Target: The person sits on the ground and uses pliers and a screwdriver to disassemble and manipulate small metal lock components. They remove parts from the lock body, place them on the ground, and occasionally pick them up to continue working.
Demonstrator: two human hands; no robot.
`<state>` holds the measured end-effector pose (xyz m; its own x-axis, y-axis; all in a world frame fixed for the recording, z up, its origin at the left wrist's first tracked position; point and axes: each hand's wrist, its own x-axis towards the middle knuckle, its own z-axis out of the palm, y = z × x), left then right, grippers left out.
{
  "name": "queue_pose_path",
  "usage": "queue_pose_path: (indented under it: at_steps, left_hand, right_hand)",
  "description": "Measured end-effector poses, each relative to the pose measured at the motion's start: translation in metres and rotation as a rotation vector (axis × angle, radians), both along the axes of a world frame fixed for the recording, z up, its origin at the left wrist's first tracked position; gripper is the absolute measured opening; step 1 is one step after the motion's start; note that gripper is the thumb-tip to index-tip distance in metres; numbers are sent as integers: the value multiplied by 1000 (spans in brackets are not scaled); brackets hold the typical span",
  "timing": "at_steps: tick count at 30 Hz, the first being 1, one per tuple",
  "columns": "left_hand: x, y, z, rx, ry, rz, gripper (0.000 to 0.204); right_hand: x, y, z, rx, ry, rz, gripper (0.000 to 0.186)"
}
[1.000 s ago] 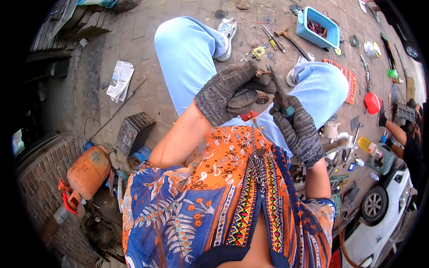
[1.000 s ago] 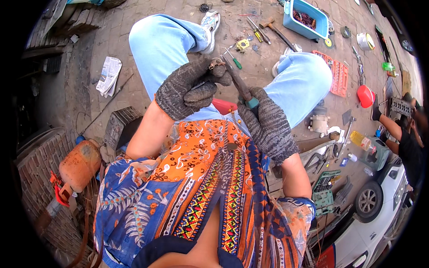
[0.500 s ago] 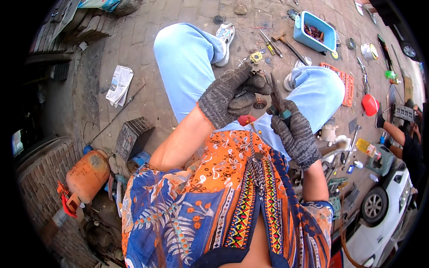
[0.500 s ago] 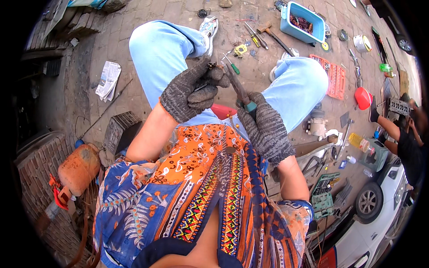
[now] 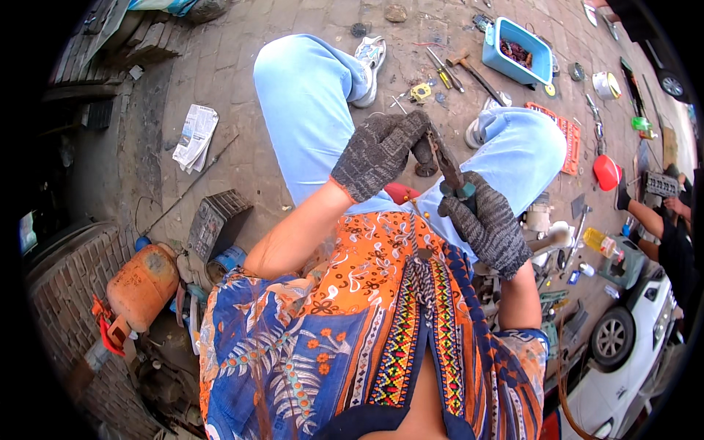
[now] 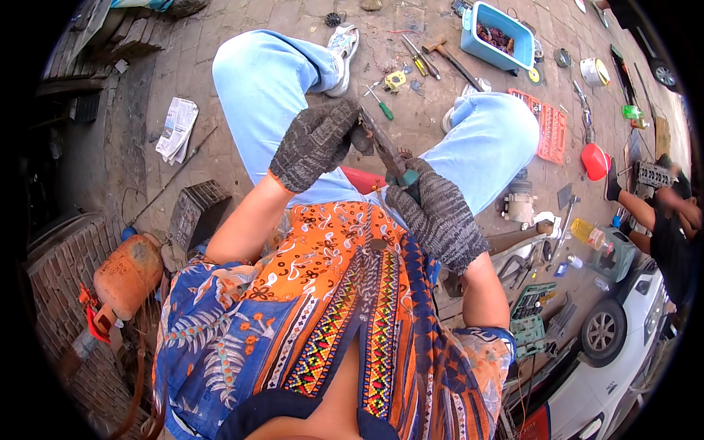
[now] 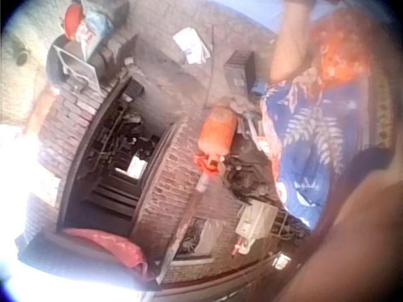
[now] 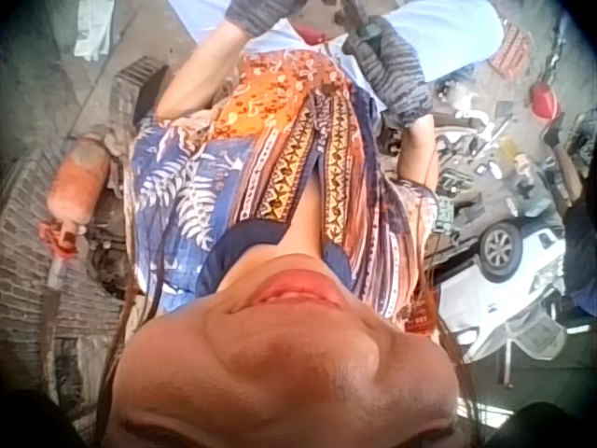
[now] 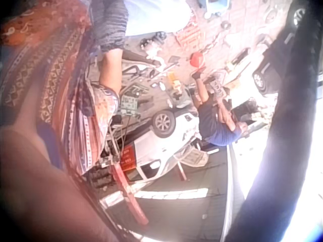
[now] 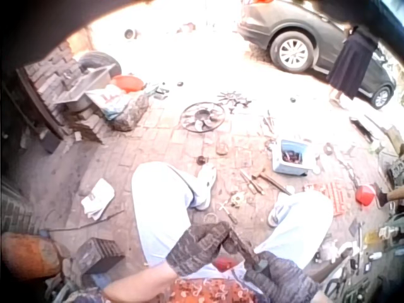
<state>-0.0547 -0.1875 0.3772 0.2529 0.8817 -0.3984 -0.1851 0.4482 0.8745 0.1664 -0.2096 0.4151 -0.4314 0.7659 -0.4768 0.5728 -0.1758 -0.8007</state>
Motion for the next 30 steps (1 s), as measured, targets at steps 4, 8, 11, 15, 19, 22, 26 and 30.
queue_pose_path:
  at_steps: [4,8,11,15,19,22,26,30]
  left_hand:
    - [5,-5,-8,62,-37,36,19]
    - [6,-3,-15,81,-105,60,18]
    - [14,-4,-14,53,-123,122,29]
    - [11,0,-7,149,-21,-18,21]
    - [18,-2,-16,392,160,41,23]
    - [13,9,-7,228,47,124,22]
    - [-16,30,-25,52,-143,393,24]
    - [-29,45,-34,-85,-179,401,22]
  right_hand:
    - [-2,-2,-2,-41,169,-16,27]
    - [-2,1,-6,-103,267,-103,28]
    - [-9,-1,-4,-200,322,-256,31]
    - [-12,9,-16,-8,371,-413,32]
    - [-21,25,-11,58,381,-498,32]
    - [-15,33,-20,-39,448,-537,30]
    - [12,54,-28,-411,952,-682,30]
    - [33,69,-19,-515,1240,-739,42]
